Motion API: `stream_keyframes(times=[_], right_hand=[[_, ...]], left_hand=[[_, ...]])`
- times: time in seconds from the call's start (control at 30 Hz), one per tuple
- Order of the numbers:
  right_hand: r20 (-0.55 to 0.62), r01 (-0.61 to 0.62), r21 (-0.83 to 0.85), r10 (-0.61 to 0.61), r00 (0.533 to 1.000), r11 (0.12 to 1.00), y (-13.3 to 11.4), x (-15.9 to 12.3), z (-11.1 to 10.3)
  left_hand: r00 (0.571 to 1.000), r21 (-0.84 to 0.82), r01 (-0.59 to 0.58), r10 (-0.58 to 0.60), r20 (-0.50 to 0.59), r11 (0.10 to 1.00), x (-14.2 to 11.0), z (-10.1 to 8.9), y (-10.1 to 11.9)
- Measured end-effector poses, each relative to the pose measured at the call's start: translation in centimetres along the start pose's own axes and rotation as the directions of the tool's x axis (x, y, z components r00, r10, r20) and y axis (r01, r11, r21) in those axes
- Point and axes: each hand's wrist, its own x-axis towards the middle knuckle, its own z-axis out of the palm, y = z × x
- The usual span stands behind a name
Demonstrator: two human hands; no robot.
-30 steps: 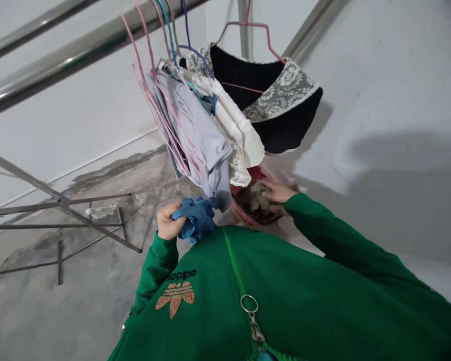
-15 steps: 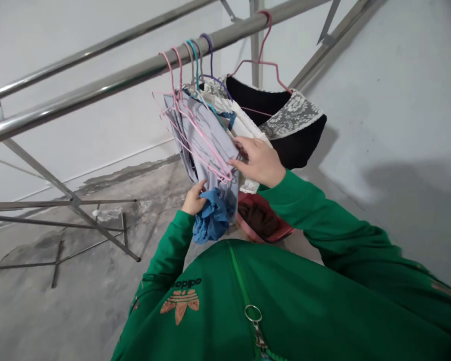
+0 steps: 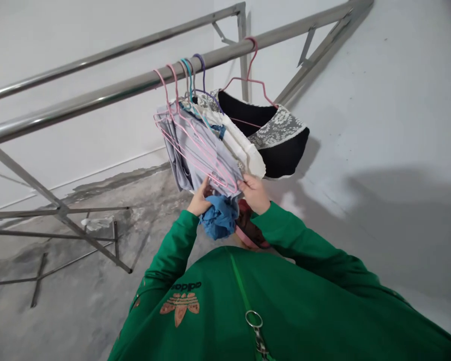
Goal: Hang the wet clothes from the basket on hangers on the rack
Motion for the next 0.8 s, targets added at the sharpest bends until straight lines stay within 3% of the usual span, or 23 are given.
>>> stream_keyframes(times=[0.07, 0.13, 0.3, 0.43, 0.57, 0.67, 0.73, 0.8], right_hand=[[-0.048, -0.176, 0.284, 0.197, 0.979, 0.942, 1.1, 0.2, 0.5], [-0.039, -0.262, 0.471, 0.317, 0.948, 0.842, 1.3, 0.7, 0.8], [-0.093, -0.175, 0.627, 0.296, 0.951, 0.759, -0.8, 1.7, 0.5], [-0.090, -0.144, 0.532, 0.225, 0.970, 0.835, -1.4, 1.5, 0.7], [-0.118, -0.099, 0.399, 0.158, 0.980, 0.912, -0.4, 1.5, 0.4], [0.043, -0.020, 0.298, 0.008, 0.999, 0.954, 0.6, 0.5, -1.7], [0.191, 0.078, 0.221, -0.122, 0.974, 0.972, 1.4, -1.4, -3.5], [0.323, 0.107, 0.142, -0.149, 0.935, 0.984, 2.3, -4.3, -4.6]], left_hand=[[0.998, -0.008, -0.002, 0.002, 0.067, 1.000, -0.9, 0.1, 0.1], [0.994, -0.004, -0.018, 0.018, 0.109, 1.000, -1.4, 0.3, 0.3], [0.999, 0.075, -0.028, 0.025, 0.045, 0.997, -0.7, 0.8, 1.9], [0.998, 0.221, -0.043, 0.051, -0.031, 0.974, -0.3, 1.2, 3.0], [0.995, 0.376, 0.082, -0.097, 0.021, 0.923, -1.9, 2.5, 2.8], [0.989, 0.307, 0.143, -0.151, 0.001, 0.941, -3.4, 4.7, 2.4], [0.980, 0.222, 0.188, -0.169, -0.102, 0.957, -3.8, 6.7, 2.3], [0.945, 0.084, 0.255, -0.230, -0.231, 0.963, -3.5, 9.0, 2.4]])
